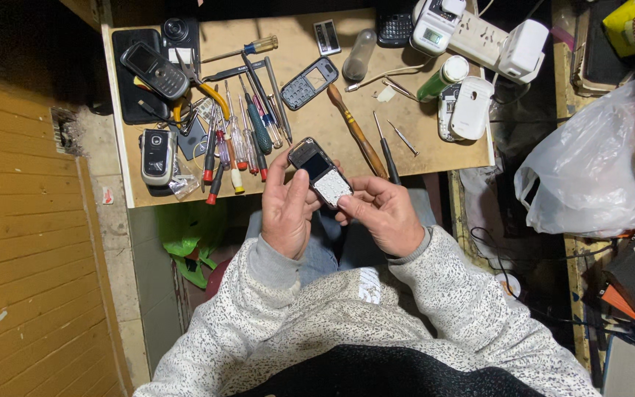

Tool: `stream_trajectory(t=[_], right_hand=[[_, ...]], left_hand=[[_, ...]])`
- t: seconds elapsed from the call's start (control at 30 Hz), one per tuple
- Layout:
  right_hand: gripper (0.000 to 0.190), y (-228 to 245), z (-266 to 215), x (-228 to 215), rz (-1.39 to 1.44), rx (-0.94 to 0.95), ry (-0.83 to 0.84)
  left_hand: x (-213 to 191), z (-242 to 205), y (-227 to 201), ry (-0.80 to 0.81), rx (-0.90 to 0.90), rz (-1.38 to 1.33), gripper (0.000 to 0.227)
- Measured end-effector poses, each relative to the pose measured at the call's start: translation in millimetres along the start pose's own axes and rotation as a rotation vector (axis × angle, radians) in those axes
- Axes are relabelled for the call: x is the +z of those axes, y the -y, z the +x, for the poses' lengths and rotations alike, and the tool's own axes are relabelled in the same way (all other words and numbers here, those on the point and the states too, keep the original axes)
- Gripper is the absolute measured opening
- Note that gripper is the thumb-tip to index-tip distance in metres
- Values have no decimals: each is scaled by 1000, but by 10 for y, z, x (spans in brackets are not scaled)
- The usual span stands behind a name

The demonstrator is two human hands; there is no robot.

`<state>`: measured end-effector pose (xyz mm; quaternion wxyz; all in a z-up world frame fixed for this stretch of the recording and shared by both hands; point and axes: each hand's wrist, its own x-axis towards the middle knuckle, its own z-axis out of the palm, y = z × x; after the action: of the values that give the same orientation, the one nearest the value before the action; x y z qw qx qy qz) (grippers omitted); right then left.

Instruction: The person disassembles a mobile phone, cleans the internal circuit board with a brush, and reassembles the device. They handle the phone casing, battery, and circuit board, using a small brush to clean the components before putting the phone back together.

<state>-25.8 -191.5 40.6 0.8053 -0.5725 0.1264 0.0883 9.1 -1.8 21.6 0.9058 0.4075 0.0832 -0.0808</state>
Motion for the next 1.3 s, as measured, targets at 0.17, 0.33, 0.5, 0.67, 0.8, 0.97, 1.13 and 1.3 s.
stream_trajectory(t=[0.17,0.33,0.5,0.67,0.8,0.97,1.13,1.3], right_hand=[[34,60,6,-19,-51,-42,8],[33,131,36,-25,-94,-77,25],[29,146,7,-20,-131,-111,33],[29,173,-5,8,-173,-132,30],[30,193,-12,0,-200,-143,48],[56,531,66,130,-304,-231,92],[22,608,279,211,-433,-332,121],[12,440,309,229,-353,-219,93]], left_hand=[[290,-84,-331,-5,-7,-14,45],[49,34,-225,-16,-50,-29,42],[9,123,-267,-77,-25,25,36],[-160,157,-147,-95,8,40,35],[-108,93,-207,-85,60,86,32],[-140,81,-207,-55,74,160,31],[-69,56,-217,-44,67,219,31],[-165,97,-103,-74,71,248,29]])
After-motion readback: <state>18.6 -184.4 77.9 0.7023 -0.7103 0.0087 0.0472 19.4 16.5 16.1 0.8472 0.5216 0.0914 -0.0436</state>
